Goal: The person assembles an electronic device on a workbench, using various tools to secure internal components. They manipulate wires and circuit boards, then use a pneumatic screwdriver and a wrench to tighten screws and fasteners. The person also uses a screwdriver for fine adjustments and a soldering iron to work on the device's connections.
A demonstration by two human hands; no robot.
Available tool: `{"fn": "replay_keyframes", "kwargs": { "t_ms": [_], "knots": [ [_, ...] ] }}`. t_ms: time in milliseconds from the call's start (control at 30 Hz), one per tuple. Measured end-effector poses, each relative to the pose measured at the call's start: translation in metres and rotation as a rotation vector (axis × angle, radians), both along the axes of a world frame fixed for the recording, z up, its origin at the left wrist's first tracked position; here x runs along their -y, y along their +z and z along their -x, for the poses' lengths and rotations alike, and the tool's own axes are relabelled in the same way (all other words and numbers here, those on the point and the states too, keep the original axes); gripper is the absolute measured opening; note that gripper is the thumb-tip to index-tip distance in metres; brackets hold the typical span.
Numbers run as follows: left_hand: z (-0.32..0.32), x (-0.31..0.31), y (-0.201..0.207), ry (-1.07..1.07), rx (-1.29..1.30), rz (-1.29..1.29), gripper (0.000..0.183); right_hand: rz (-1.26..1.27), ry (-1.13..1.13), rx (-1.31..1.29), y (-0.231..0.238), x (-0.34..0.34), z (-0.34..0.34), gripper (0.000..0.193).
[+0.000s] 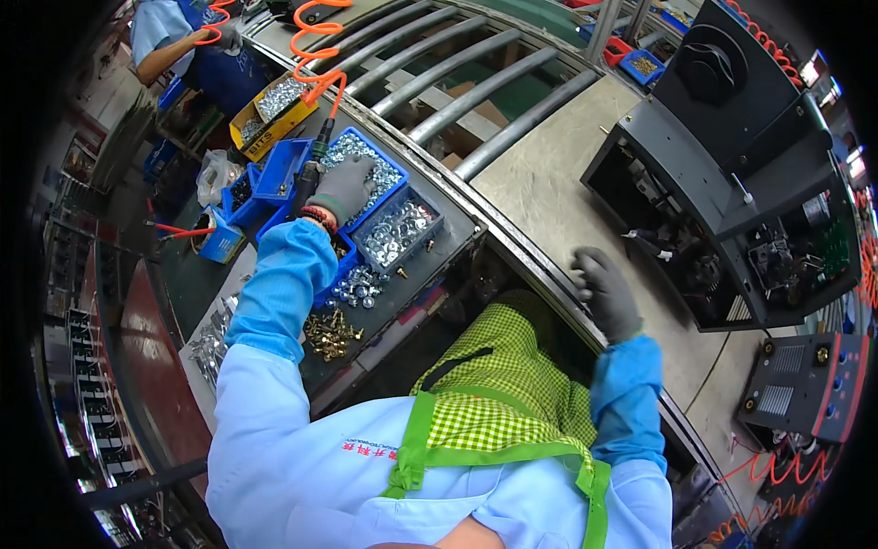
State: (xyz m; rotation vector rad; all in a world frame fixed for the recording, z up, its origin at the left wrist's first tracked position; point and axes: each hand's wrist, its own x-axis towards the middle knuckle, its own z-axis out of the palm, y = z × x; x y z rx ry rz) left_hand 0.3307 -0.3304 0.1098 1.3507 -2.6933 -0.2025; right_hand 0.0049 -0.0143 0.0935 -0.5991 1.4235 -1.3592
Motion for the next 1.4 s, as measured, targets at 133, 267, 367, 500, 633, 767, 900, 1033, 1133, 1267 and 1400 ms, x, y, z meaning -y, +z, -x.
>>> {"fn": "replay_keyframes", "kwargs": {
  "t_ms": [133, 267, 367, 500, 633, 767, 900, 1033, 1133, 1267, 1400],
  "knots": [
    [0.002, 0.003, 0.001, -0.032, 0.019, -0.001, 0.023, -0.258, -0.048, -0.948, -0.043, -0.079, 0.09, 0.022],
    [0.001, 0.017, -0.007, -0.113, 0.082, 0.025, 0.015, -0.265, 0.0, -1.585, -0.058, -0.112, 0.102, 0.023],
    [0.003, 0.03, -0.017, -0.163, 0.091, 0.056, 0.014, -0.242, -0.086, -1.623, -0.059, -0.125, 0.092, 0.023],
    [-0.014, 0.037, -0.016, -0.16, -0.035, 0.106, 0.017, -0.16, -0.117, -1.525, -0.059, -0.134, 0.094, 0.031],
    [-0.034, 0.04, -0.006, -0.079, -0.159, 0.075, 0.017, -0.147, -0.157, -1.189, -0.045, -0.144, 0.099, 0.044],
    [-0.047, 0.036, 0.007, 0.049, -0.334, -0.086, 0.014, -0.085, -0.307, -1.034, -0.067, -0.166, 0.114, 0.057],
    [-0.045, 0.057, -0.007, -0.125, -0.3, 0.033, 0.014, -0.066, -0.326, -1.008, -0.07, -0.171, 0.117, 0.057],
    [-0.046, 0.044, 0.006, -0.056, -0.18, 0.338, 0.011, -0.071, -0.283, -1.165, -0.065, -0.169, 0.116, 0.045],
    [-0.026, 0.039, 0.032, -0.015, -0.249, 0.493, 0.011, -0.129, -0.301, -1.356, -0.074, -0.168, 0.115, 0.034],
    [0.07, -0.053, 0.073, -0.301, -0.484, 0.364, 0.021, -0.169, -0.291, -1.476, -0.081, -0.16, 0.109, 0.028],
    [0.225, -0.179, 0.004, -0.949, -0.555, -0.019, 0.02, -0.313, -0.308, -1.485, -0.077, -0.156, 0.119, 0.026]
  ]
}}
